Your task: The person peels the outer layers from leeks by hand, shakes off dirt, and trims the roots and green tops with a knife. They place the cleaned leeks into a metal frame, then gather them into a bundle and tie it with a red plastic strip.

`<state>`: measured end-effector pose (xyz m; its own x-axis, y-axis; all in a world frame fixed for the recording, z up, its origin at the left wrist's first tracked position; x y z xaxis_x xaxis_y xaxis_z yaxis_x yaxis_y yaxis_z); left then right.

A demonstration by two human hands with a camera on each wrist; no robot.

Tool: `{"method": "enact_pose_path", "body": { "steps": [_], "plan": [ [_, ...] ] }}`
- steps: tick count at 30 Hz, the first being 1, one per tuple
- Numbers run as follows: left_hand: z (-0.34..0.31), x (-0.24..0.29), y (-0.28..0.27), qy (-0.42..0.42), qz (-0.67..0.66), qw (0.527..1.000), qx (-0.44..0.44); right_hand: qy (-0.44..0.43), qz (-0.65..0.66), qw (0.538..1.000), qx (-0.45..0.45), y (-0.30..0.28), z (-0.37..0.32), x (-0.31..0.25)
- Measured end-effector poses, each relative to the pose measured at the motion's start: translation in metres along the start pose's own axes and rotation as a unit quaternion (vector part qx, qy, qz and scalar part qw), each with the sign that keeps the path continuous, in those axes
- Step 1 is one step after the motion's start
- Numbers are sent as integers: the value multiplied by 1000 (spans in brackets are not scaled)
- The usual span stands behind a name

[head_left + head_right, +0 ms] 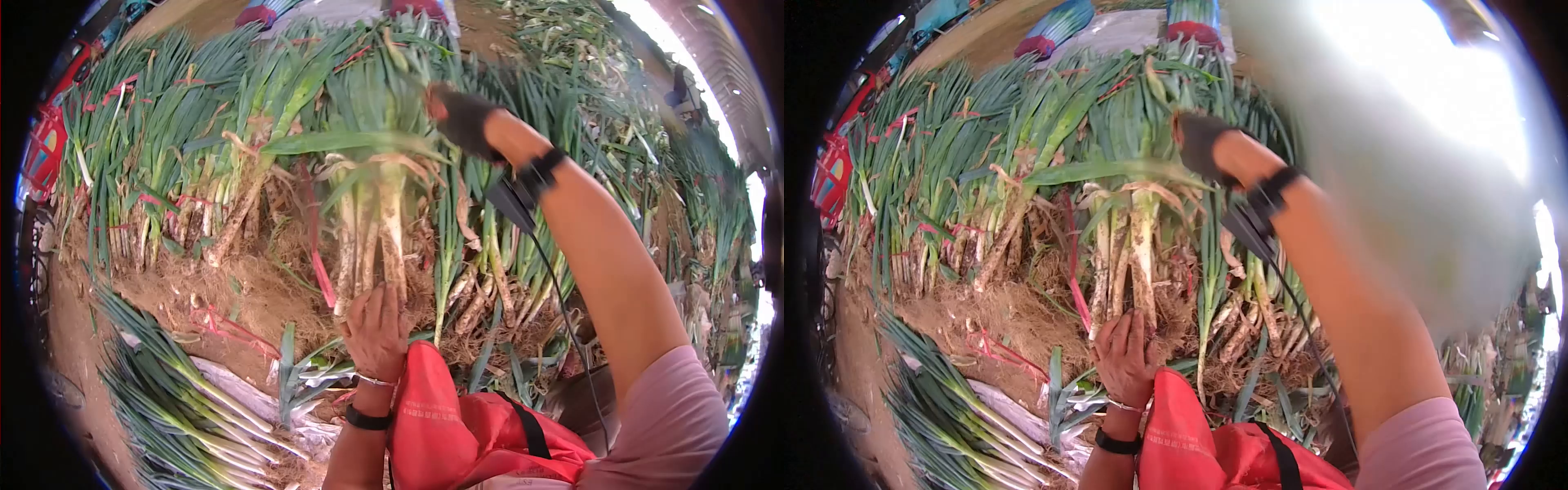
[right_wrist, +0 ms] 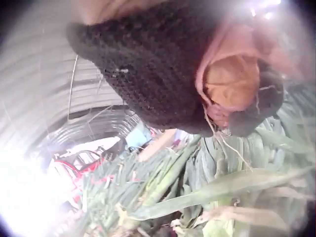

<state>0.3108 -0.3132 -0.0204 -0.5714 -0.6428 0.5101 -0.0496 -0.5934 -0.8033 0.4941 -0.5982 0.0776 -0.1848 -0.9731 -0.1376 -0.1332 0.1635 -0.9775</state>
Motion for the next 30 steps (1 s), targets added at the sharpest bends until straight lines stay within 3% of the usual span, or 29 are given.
{"method": "enact_pose_path", "body": {
  "steps": [1,2,3,4,5,7,8,11,13,14,16,18,19,20,22,23,25,27,29,30],
  "plan": [
    [3,0,0,-4,-3,1000,3,-2,9,1000,19,-23,-53,-13],
    [4,1,-2,-1,-6,1000,7,70,47,992,-96,-42,-93,-26],
    [4,2,-3,1,-7,1000,8,39,97,994,-36,-41,-107,-8],
    [6,4,-4,6,-8,1000,6,-79,124,985,87,-41,-112,9],
    [6,5,-6,10,-7,1000,5,-80,125,985,85,-41,-126,15],
    [6,5,-9,4,-4,1000,10,22,141,974,175,-38,-159,18],
    [6,6,-11,-10,2,1000,5,68,124,978,153,-30,-172,9],
    [8,10,-9,1,28,1000,1,-40,229,946,227,-14,-193,-31],
    [13,14,-6,-10,64,998,22,-10,297,941,162,-3,-193,-71],
    [17,21,-7,-11,119,992,40,-114,218,937,246,5,-175,-100],
    [25,19,-4,-3,111,990,83,-211,133,912,326,6,-171,-126],
    [27,20,-11,-1,92,990,110,-113,346,915,177,-6,-182,-128],
    [27,21,-15,-15,64,992,107,-110,347,914,179,18,-180,-110],
    [29,26,-21,-27,35,993,105,-107,211,952,194,59,-173,-79],
    [25,48,-23,-13,-24,996,84,-14,242,960,142,98,-177,-38],
    [18,62,-21,-8,-79,995,57,37,373,924,75,107,-192,-37],
    [0,91,-19,8,-111,992,66,134,570,810,-26,112,-220,-45],
    [-21,103,-8,12,-228,974,9,132,565,814,-30,124,-231,-34],
    [-27,102,-11,52,-305,950,-43,75,467,880,38,106,-262,-20],
    [-23,98,-10,-49,-355,927,-108,36,468,880,72,93,-291,-14]
  ]
}}
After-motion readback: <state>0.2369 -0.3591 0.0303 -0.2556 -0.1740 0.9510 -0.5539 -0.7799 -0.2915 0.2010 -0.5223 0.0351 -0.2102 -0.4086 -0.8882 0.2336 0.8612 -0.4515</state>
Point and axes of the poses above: each hand's wrist, its own z-axis towards the middle knuckle, its own y-axis out of the palm, x = y × z, the point moved 6 cm from there along z, towards the middle knuckle, and after that the axes turned 8 degrees about -z, right-handed, at the moved point
